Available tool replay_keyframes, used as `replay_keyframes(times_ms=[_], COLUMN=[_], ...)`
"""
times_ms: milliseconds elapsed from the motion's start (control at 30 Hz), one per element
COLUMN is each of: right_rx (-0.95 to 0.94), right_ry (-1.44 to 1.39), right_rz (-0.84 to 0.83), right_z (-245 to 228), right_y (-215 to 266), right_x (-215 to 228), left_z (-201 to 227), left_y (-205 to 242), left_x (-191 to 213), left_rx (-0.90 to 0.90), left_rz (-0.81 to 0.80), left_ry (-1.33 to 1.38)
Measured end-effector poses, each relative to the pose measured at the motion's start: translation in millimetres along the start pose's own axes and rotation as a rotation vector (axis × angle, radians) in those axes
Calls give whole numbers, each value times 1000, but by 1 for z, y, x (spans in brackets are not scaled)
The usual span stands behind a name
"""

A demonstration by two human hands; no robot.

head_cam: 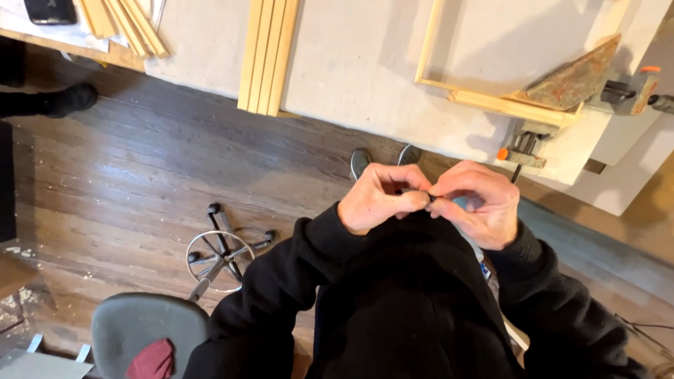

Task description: Assembling and gluing wooden picture frames using a miter clamp and hammer.

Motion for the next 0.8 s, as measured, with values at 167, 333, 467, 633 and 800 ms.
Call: replay_keyframes(times_ms=[167,333,467,633,800], right_rx=[-39,-28,-211,-795,-855], right_ry=[-111,-109,-451,-1011,-1045], right_rz=[19,69,191,375,390], right_z=[14,21,18,23,11], right_y=[11,10,9,9,6], right_x=[6,15,14,16,16], left_z=[-3,-3,-7,-42,-60], left_y=[-5,-16,-32,-107,-143], left_x=[0,0,17,87,121], left_rx=[9,58,54,-423,-867], left_rz=[-28,-46,-9,280,365], left_ry=[4,36,-46,-841,-1673])
Point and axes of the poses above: each hand's wrist, its own y-axis away from the middle knuckle, its own x-axis out of the back of the hand, z = x × y, the point moved 1 cm from there along -y, towards the middle knuckle, and after that the axes turned 13 degrees about z, right-handed, at the moved point
